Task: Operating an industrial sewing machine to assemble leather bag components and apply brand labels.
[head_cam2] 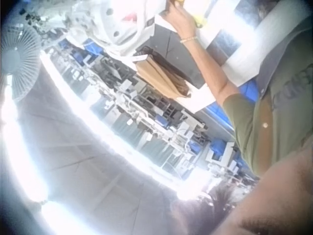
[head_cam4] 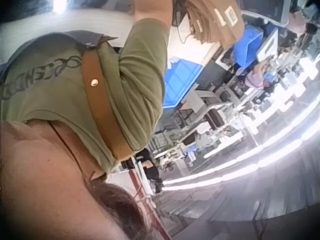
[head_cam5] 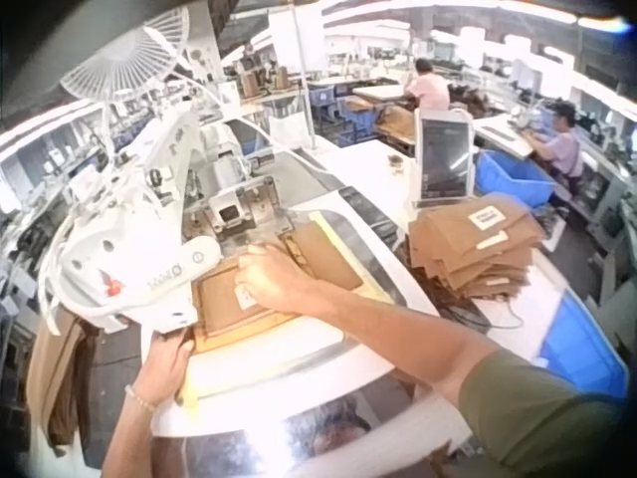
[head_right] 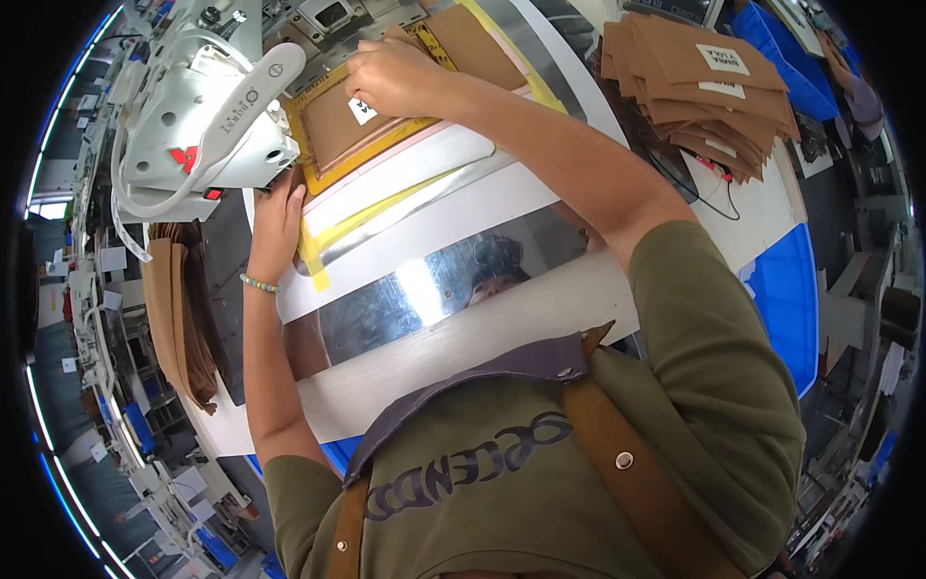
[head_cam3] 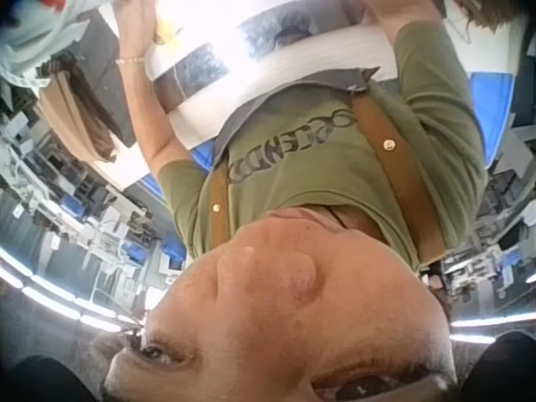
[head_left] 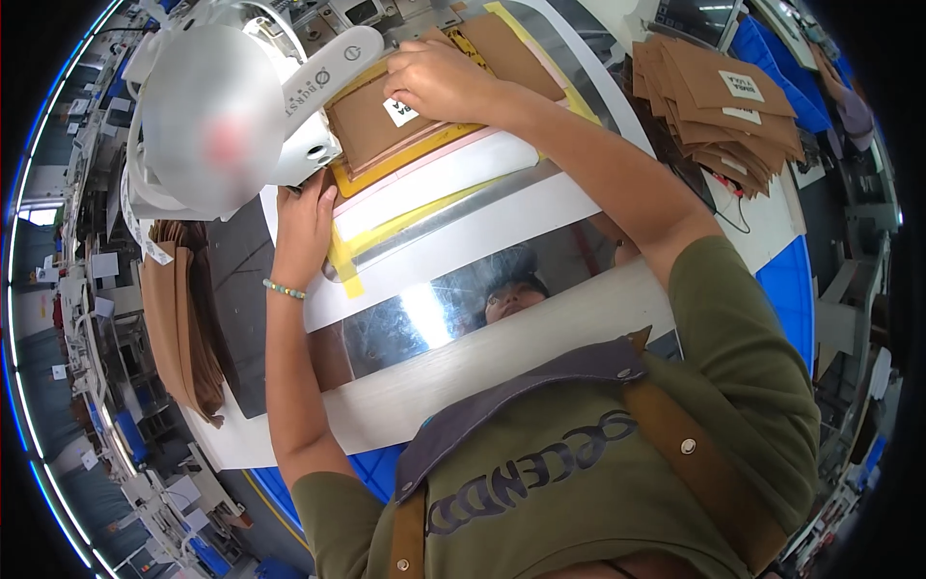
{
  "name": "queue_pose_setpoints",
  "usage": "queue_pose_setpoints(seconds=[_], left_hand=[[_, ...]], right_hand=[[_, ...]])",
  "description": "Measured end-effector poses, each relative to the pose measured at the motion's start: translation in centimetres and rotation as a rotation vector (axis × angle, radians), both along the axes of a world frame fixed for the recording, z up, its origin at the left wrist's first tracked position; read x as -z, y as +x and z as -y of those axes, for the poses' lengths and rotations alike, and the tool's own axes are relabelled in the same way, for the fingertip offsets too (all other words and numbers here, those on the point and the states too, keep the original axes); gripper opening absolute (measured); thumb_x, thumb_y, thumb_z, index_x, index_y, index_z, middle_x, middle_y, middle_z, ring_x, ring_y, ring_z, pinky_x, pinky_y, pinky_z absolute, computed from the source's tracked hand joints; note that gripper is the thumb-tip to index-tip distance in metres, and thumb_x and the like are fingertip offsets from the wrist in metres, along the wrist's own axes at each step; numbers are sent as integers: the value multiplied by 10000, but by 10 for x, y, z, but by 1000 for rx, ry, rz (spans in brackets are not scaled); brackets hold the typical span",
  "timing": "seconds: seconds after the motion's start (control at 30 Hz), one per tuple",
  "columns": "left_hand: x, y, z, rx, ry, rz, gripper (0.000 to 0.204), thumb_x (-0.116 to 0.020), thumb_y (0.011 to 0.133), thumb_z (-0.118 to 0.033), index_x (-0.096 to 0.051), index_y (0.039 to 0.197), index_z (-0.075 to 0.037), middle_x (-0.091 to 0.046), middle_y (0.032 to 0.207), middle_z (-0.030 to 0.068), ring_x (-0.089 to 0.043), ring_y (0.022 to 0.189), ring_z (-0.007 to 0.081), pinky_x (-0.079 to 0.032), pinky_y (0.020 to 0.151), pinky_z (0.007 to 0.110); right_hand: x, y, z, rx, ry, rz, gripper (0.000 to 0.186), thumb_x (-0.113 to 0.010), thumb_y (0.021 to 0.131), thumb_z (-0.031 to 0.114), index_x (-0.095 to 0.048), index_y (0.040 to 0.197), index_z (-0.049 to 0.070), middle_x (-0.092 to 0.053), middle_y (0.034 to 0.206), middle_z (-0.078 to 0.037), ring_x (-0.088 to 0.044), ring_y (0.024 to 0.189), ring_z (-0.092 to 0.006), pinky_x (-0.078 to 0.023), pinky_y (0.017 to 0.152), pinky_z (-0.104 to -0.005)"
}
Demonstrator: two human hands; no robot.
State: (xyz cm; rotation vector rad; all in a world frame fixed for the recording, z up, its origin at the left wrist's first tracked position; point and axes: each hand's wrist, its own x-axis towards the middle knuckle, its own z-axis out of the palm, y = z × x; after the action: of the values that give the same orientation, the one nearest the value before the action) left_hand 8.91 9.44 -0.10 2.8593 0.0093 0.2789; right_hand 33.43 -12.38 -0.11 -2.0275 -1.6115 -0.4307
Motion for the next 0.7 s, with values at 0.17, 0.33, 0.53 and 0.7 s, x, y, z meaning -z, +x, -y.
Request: queue_pose_setpoints(seconds=[0.17, 0.33, 0.53, 0.7], left_hand=[[6, 23, -4, 26, -114, 10, 442, -484, 1134, -250, -563, 1524, -57, -531, 1592, 182, -440, 1462, 431, -310, 1240, 513], [0, 34, -4, 89, -173, -28, 445, -472, 1148, -257, -550, 1559, -107, -506, 1649, 62, -412, 1538, 331, -281, 1295, 435], [-6, 37, -5, 99, -175, -33, 442, -495, 1146, -250, -554, 1561, -109, -514, 1647, 53, -445, 1527, 300, -293, 1292, 409], [-7, 43, -6, 125, -228, 19, 433, -508, 1141, -234, -566, 1554, -118, -521, 1643, 56, -451, 1525, 283, -292, 1290, 413]], right_hand=[[6, 2, -2, -16, -31, -51, 127, -717, 946, 147, -830, 1003, 133, -737, 987, -16, -650, 1081, -247, -476, 994, -432], [12, 6, -10, -102, -40, -340, 148, -682, 928, 146, -812, 967, 88, -769, 1051, -80, -705, 1076, -308, -563, 929, -444], [16, -5, -9, -135, -19, -354, 149, -720, 954, 150, -800, 1072, 106, -729, 1084, -52, -668, 1107, -285, -529, 973, -424], [12, -11, -9, -139, -79, -255, 194, -691, 945, 152, -806, 1098, 121, -726, 1165, -78, -671, 1169, -286, -512, 1024, -463]])
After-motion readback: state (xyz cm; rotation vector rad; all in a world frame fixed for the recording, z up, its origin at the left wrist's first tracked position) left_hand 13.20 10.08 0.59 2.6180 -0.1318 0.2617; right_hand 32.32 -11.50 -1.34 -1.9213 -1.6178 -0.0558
